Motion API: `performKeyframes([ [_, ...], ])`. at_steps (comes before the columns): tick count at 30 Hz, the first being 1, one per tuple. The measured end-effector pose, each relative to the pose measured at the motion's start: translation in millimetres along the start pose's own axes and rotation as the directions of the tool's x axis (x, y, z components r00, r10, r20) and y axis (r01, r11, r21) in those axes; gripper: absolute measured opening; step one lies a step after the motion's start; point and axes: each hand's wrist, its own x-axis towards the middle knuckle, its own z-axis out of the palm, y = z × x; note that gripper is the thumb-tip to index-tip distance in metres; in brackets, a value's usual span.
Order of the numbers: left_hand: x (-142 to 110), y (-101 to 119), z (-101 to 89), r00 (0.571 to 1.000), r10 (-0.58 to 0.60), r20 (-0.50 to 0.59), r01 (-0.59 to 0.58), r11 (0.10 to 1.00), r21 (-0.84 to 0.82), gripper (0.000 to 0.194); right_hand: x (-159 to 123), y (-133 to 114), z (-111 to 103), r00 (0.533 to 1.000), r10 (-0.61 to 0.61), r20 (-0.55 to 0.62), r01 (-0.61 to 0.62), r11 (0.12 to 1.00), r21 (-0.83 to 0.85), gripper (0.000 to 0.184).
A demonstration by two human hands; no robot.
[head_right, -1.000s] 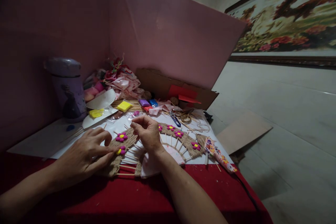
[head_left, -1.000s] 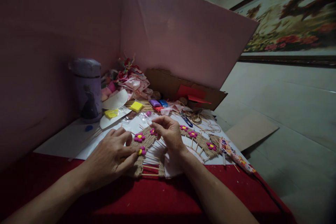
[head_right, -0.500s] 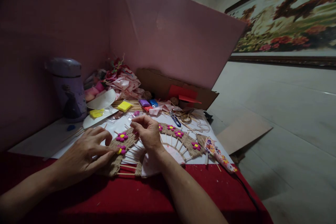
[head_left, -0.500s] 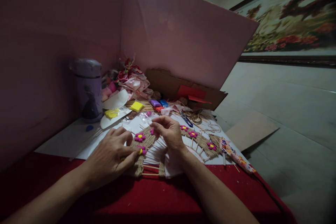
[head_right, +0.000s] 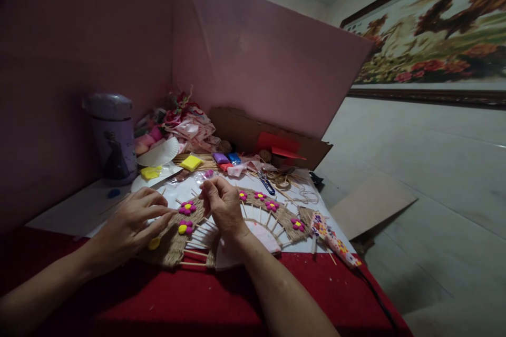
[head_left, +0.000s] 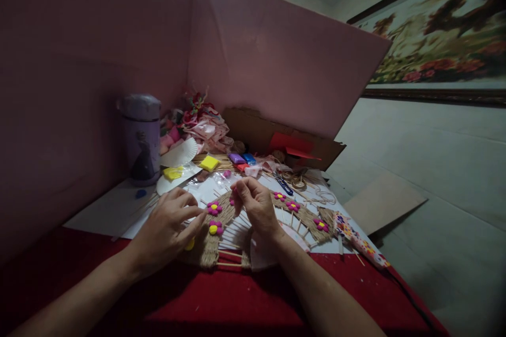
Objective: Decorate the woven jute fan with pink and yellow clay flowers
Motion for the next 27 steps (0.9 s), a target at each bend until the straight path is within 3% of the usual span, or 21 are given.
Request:
performKeyframes([
  [10, 0.1, -4.3, 11.2, 0.986, 0.07, 0.148, -0.055, 0.993, -0.104, 0.031, 0.5, 8.2, -2.0, 1.0, 0.0, 0.006, 0.0, 0.993, -0.116, 0.022],
  [14, 1.3, -2.9, 11.7, 0.981, 0.073, 0.178, -0.059, 0.995, -0.08, 0.03, -0.3, 6.3, -0.4, 0.999, 0.022, 0.032, -0.019, 0.997, -0.078, 0.022],
  [19, 2.1, -2.9, 11.2, 0.991, 0.052, 0.124, -0.043, 0.997, -0.07, 0.03, 0.0, 8.5, 1.9, 0.997, 0.064, 0.034, -0.063, 0.998, -0.02, 0.015],
  [27, 3.1, -4.2, 7.2, 0.999, -0.051, -0.012, 0.049, 0.987, -0.153, 0.025, -3.8, 10.0, 5.7, 0.984, 0.113, 0.135, -0.117, 0.993, 0.022, 0.017],
])
